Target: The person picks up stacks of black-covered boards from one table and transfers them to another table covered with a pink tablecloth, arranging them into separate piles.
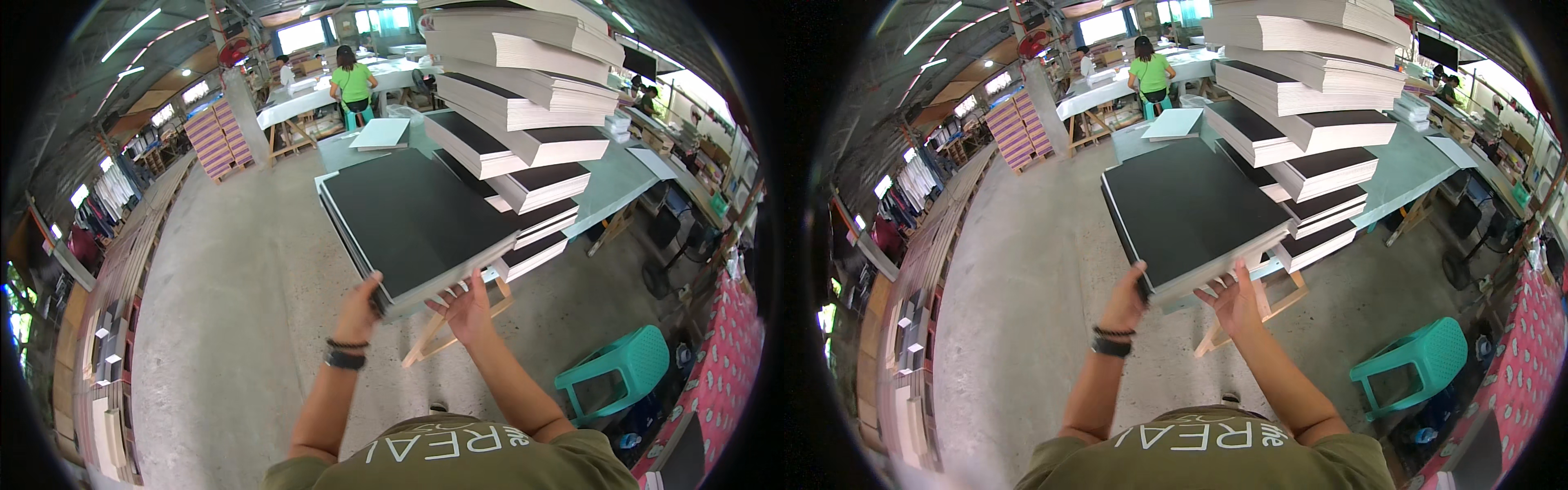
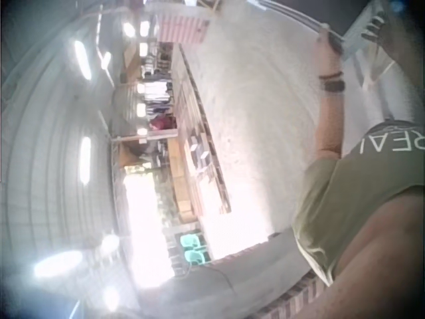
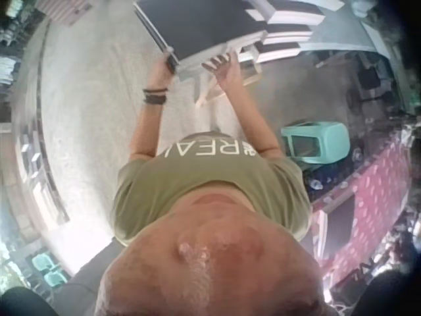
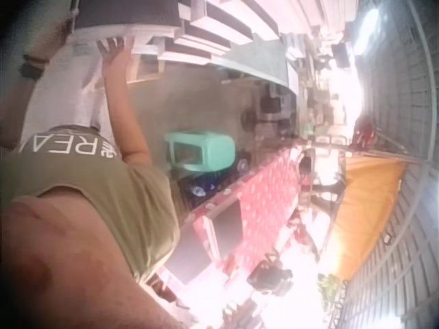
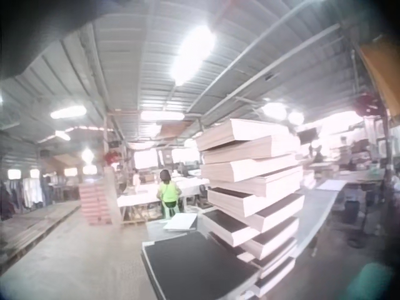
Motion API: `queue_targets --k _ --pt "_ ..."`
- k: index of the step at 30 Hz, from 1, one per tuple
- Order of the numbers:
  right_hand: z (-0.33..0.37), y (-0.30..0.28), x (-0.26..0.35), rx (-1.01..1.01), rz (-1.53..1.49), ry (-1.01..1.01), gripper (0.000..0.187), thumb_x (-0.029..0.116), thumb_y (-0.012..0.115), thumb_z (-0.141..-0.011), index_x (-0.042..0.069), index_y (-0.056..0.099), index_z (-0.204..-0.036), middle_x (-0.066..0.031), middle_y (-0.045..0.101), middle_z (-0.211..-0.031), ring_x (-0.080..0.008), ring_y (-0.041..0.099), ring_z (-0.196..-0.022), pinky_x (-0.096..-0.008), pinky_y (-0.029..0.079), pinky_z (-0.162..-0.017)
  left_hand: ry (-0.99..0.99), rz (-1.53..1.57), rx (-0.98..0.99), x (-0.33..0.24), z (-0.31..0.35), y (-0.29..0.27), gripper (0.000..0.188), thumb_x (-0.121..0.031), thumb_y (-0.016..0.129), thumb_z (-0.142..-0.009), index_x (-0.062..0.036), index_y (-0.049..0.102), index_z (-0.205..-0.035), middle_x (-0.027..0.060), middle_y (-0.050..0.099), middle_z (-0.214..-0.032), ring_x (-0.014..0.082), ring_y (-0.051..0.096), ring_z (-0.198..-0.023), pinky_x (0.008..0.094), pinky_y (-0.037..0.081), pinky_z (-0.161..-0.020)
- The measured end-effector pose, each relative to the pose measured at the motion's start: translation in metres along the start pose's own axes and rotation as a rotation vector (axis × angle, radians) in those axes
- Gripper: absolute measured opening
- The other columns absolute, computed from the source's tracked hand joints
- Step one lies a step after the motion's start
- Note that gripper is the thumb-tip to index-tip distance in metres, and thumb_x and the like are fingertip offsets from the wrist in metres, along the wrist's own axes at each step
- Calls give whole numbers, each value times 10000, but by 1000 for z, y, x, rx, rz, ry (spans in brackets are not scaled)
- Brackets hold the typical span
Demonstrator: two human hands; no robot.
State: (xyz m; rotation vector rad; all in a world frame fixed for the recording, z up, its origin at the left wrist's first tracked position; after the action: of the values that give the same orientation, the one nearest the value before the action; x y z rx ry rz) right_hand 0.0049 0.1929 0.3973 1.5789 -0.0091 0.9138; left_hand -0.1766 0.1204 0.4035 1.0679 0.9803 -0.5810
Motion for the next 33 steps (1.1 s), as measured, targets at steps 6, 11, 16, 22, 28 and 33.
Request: queue_targets --k 6,11,16,22,28,33 --pt "79 15 7 -123 153 -96 636 463 613 -753 38 462 -1201 -114 521 -1166 -242 489 -1071 -394 376 -940 -11 144 171 41 126 24 577 -372 618 -798 -16 398 -1196 129 493 -1125 229 528 -983 418 473 -797" --pt "165 -8 16 -241 133 -72 557 343 582 -700 -3 498 -1129 -150 572 -1013 -256 555 -916 -347 449 -816 -44 759 317 63 115 -136 904 -708 384 -770 -33 245 -1355 156 387 -1319 326 399 -1177 516 287 -1006" --pt "272 -23 58 -316 287 -144 652 338 570 -640 -30 465 -1167 -171 552 -1051 -271 557 -925 -376 462 -795 -90 279 316 67 100 -124 1012 -773 332 -739 12 233 -1370 151 343 -1375 289 357 -1236 444 257 -1046" --pt "405 -73 39 -704 1019 -151 715 366 630 -642 -66 430 -1176 -183 547 -1014 -222 541 -935 -314 447 -790 -631 -83 343 170 188 -86 559 -370 534 -870 12 426 -1263 128 486 -1257 251 459 -1153 368 338 -996" --pt "529 -85 60 -879 668 -282 575 252 596 -710 -36 452 -1186 -126 544 -1007 -186 529 -917 -283 435 -788 -806 -188 452 205 241 12 445 -263 615 -810 31 521 -1130 127 577 -1097 249 549 -1006 355 434 -882" --pt "670 -74 85 -1308 480 -476 681 314 633 -742 10 394 -1303 -161 527 -1150 -216 534 -1021 -290 422 -868 -767 -190 668 216 316 127 287 -235 599 -809 -9 589 -984 80 626 -957 189 601 -860 298 473 -780"
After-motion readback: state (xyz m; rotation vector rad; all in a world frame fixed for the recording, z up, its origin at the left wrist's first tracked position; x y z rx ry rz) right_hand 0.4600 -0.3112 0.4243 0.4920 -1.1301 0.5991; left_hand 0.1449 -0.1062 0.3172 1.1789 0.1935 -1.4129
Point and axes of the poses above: each hand's wrist, its own z-axis away from the middle knuckle, its own y-axis out of the palm, x = y × z, the point moved 4 cm from there along -z, towards the middle knuckle
